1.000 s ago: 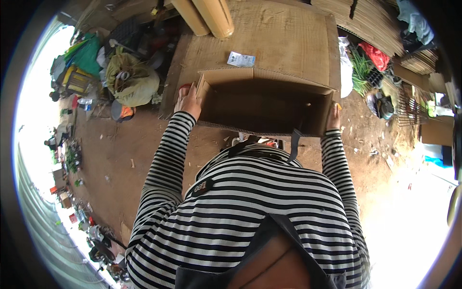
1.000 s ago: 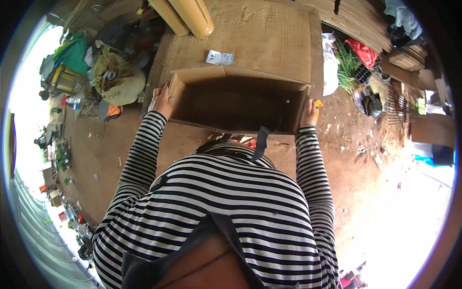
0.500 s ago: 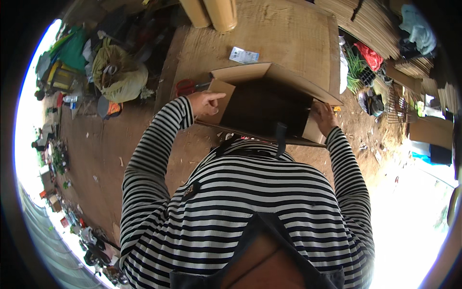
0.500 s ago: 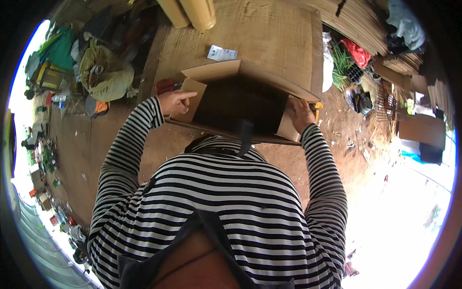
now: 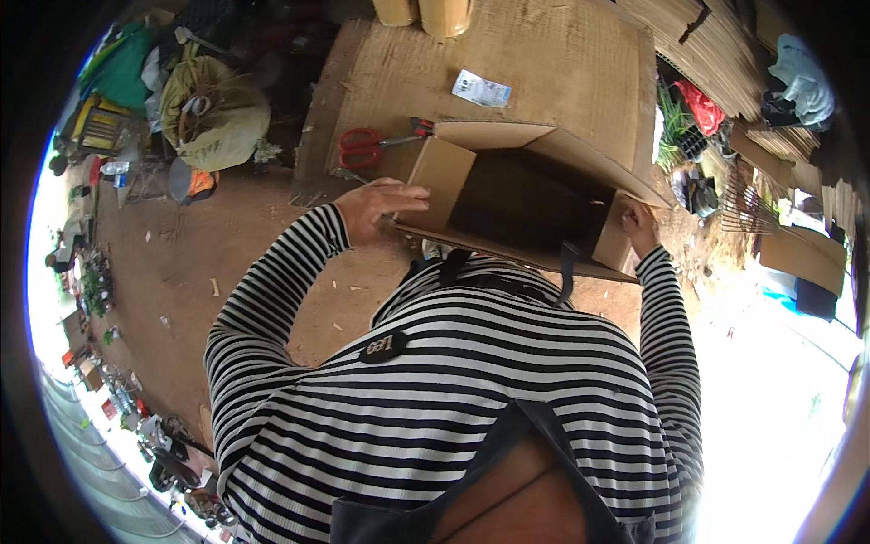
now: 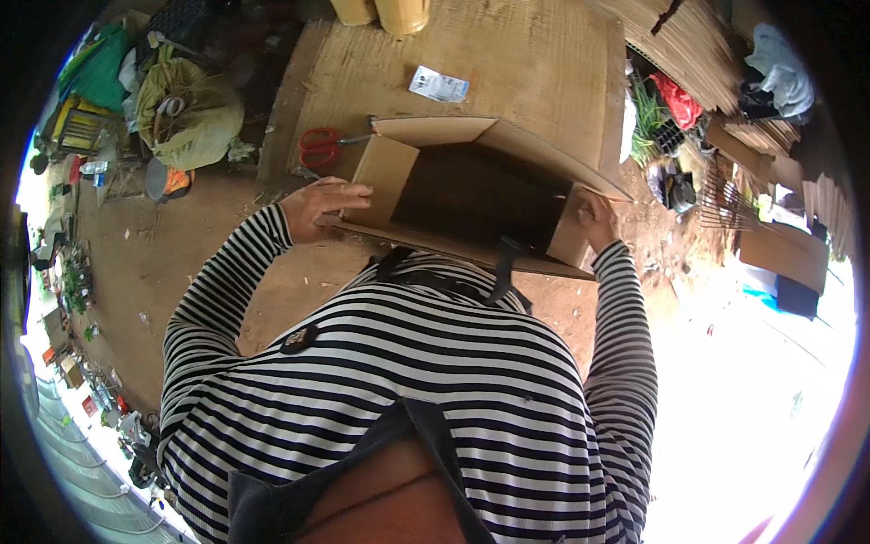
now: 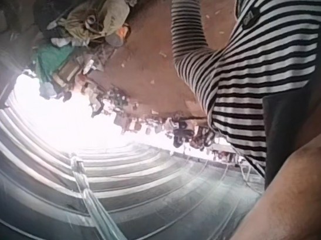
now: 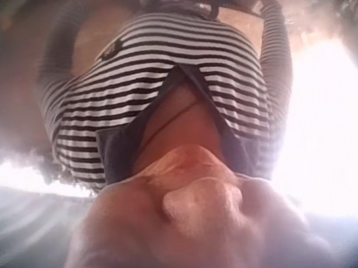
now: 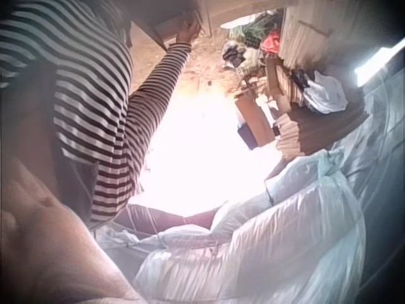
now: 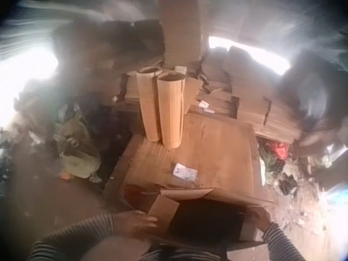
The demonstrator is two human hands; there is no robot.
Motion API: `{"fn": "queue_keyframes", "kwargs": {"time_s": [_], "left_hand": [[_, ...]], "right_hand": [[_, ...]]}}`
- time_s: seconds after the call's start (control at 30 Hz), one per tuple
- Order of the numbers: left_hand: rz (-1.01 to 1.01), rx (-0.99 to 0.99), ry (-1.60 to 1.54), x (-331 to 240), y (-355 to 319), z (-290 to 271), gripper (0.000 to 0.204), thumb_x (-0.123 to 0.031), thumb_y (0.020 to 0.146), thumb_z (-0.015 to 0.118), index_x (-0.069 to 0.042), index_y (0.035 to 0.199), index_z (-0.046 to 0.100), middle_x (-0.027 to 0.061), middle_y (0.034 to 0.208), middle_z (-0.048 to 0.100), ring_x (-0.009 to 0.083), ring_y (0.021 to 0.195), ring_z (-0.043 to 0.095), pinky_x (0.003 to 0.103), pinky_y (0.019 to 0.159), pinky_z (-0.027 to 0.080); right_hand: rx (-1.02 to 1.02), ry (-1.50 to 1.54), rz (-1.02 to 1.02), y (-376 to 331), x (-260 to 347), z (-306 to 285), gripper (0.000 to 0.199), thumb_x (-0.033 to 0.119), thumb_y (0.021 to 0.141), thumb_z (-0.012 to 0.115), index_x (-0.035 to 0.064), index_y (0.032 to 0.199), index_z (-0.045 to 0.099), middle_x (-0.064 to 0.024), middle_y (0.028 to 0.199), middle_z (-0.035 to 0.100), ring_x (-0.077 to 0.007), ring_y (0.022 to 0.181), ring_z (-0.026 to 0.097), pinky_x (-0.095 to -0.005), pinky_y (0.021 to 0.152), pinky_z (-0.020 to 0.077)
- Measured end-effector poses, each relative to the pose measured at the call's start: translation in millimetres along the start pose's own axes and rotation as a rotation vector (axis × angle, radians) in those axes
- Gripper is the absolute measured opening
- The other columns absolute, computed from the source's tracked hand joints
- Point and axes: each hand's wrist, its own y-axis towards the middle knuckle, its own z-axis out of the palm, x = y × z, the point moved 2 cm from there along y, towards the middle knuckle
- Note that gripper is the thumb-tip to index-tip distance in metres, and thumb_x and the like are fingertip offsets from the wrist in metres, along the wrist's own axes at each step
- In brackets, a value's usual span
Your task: The person rolls flat cardboard sheets into cylindrical tubes, secures the seams with a handheld tape dispenser, and stacks the finished tubes. The person then folds a cardboard box and seals it with tape.
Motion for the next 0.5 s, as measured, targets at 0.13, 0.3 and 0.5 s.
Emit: {"fn": "queue_keyframes", "kwargs": {"time_s": [0.13,0.3,0.5], "left_hand": [[-0.087,-0.248,-0.068,18,6,29,0.069,-0.018,0.073,0.077,-0.012,0.135,0.047,0.0122,0.136,0.052,0.0293,0.111,0.059,0.038,0.098,0.046],[-0.488,-0.758,-0.401,-15,35,50,0.068,-0.017,0.08,0.072,-0.007,0.14,0.04,0.0083,0.114,0.063,0.0215,0.105,0.06,0.036,0.097,0.044],[-0.411,-0.866,-0.42,-5,29,69,0.073,-0.049,0.08,0.071,-0.006,0.135,0.049,0.0037,0.096,0.064,0.0177,0.095,0.058,0.036,0.093,0.044]], "right_hand": [[0.111,0.136,0.142,7,3,-3,0.039,-0.002,0.079,0.058,0.0066,0.116,0.059,-0.0061,0.085,0.053,-0.0143,0.079,0.054,-0.0266,0.071,0.0468],[0.218,0.186,0.024,4,-15,-11,0.037,-0.004,0.082,0.055,0.0036,0.118,0.057,-0.0055,0.093,0.053,-0.0131,0.084,0.055,-0.0251,0.075,0.048],[0.452,0.38,-0.052,5,-9,-19,0.039,0.012,0.09,0.061,0.0043,0.126,0.05,-0.011,0.119,0.052,-0.0188,0.107,0.055,-0.0305,0.093,0.0454]]}}
